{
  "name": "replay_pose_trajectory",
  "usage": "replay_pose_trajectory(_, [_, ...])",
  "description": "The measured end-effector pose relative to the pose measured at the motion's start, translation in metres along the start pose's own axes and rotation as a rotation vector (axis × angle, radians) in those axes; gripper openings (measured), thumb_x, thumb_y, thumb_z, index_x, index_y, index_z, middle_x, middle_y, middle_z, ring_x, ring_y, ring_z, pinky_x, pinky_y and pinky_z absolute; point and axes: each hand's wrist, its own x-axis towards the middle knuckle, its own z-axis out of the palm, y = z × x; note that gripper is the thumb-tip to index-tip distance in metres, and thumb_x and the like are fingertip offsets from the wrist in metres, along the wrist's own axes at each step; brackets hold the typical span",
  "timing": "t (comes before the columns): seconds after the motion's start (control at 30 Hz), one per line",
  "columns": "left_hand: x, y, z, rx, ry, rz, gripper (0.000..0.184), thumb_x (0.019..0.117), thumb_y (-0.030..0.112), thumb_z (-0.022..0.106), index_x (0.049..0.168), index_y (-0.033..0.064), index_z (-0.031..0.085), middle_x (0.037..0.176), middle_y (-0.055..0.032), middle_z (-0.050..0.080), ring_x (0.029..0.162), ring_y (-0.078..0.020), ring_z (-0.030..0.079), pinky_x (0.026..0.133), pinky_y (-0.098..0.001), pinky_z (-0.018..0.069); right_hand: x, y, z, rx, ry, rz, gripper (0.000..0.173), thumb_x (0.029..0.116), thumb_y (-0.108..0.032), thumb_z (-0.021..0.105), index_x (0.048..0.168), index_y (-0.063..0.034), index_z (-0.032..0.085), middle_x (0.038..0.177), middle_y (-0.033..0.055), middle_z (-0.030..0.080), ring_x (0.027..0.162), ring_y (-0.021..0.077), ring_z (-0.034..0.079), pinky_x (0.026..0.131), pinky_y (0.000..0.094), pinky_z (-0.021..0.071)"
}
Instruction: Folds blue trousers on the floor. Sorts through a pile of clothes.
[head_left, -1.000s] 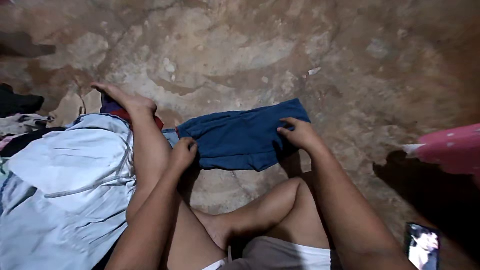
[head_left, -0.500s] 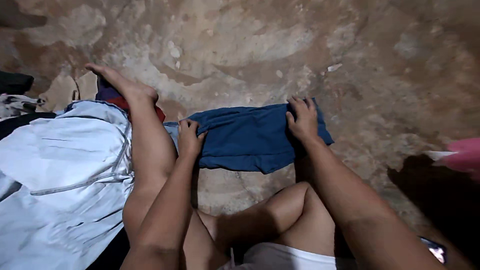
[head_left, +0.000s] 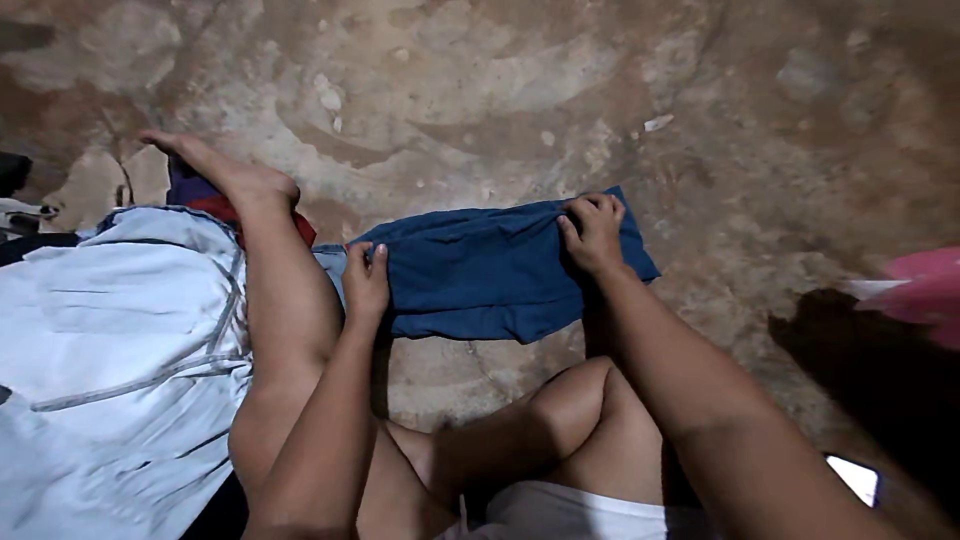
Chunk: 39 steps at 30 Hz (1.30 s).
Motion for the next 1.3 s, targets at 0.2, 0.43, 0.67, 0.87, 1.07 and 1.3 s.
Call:
replay_pose_trajectory(0.2, [0.019, -0.014, 0.009, 0.161, -0.028, -0.033, 0.041, 0.112, 0.029, 0.04, 0.134, -0.0014, 0.056, 0.118, -0.0296, 0.066, 0.113, -0.0441, 0.064, 0.099, -0.0626, 0.0471, 0.005, -0.003, 0.01, -0.126, 0.014, 0.048, 0.039, 0.1087, -0.035, 0.045, 0.125, -0.0081, 0.068, 0.121, 0.0163, 0.07, 0.127, 0.042, 0.056, 0.118, 0.0674, 0.0205])
replay_pose_trajectory(0.43, [0.013, -0.011, 0.011, 0.192, 0.007, -0.096, 0.05, 0.1082, 0.04, 0.048, 0.141, 0.0021, 0.049, 0.117, -0.0302, 0.065, 0.106, -0.0467, 0.066, 0.091, -0.0651, 0.0503, -0.003, -0.005, -0.006, -0.123, 0.085, 0.141, 0.04, 0.1057, -0.034, 0.048, 0.138, -0.0137, 0.061, 0.15, 0.0146, 0.053, 0.148, 0.0442, 0.034, 0.119, 0.069, 0.018])
replay_pose_trajectory(0.67, [-0.021, 0.021, 0.044, 0.456, -0.079, 0.712, 0.033, 0.1051, 0.019, 0.052, 0.132, 0.0051, 0.065, 0.147, -0.0199, 0.054, 0.142, -0.0408, 0.045, 0.119, -0.0623, 0.0303, -0.017, -0.037, -0.01, -0.069, 0.016, 0.062, 0.023, 0.0989, -0.015, 0.056, 0.108, -0.0023, 0.072, 0.115, 0.0215, 0.069, 0.12, 0.0449, 0.058, 0.109, 0.0663, 0.0348])
replay_pose_trajectory(0.87, [0.02, -0.038, 0.069, 0.64, -0.274, 0.499, 0.059, 0.1078, 0.054, 0.028, 0.163, 0.0331, 0.029, 0.172, -0.0006, 0.018, 0.159, -0.0317, 0.007, 0.124, -0.0655, 0.0068, -0.026, 0.014, 0.022, -0.202, -0.246, 0.255, 0.062, 0.105, -0.065, 0.024, 0.162, -0.0414, 0.029, 0.173, -0.0052, 0.016, 0.159, 0.037, 0.004, 0.118, 0.0764, -0.0019])
replay_pose_trajectory(1.07, [0.021, -0.043, 0.059, 0.719, -0.221, 0.423, 0.056, 0.1087, 0.052, 0.016, 0.163, 0.041, 0.025, 0.172, 0.0083, 0.015, 0.16, -0.0267, 0.003, 0.12, -0.0705, -0.0044, -0.023, 0.032, 0.015, -0.216, -0.208, 0.457, 0.064, 0.1029, -0.069, 0.022, 0.163, -0.0455, 0.022, 0.173, -0.012, 0.009, 0.16, 0.0357, 0.0, 0.116, 0.0779, -0.002])
replay_pose_trajectory(1.3, [-0.032, -0.004, 0.065, 0.647, -0.218, 0.507, 0.054, 0.1091, 0.04, 0.037, 0.159, 0.0179, 0.04, 0.17, -0.0082, 0.023, 0.158, -0.037, 0.012, 0.118, -0.0762, 0.0017, -0.026, -0.013, -0.003, -0.114, -0.177, 0.436, 0.057, 0.1041, -0.039, 0.053, 0.156, -0.017, 0.044, 0.169, 0.01, 0.026, 0.156, 0.0435, 0.016, 0.117, 0.0763, 0.0083])
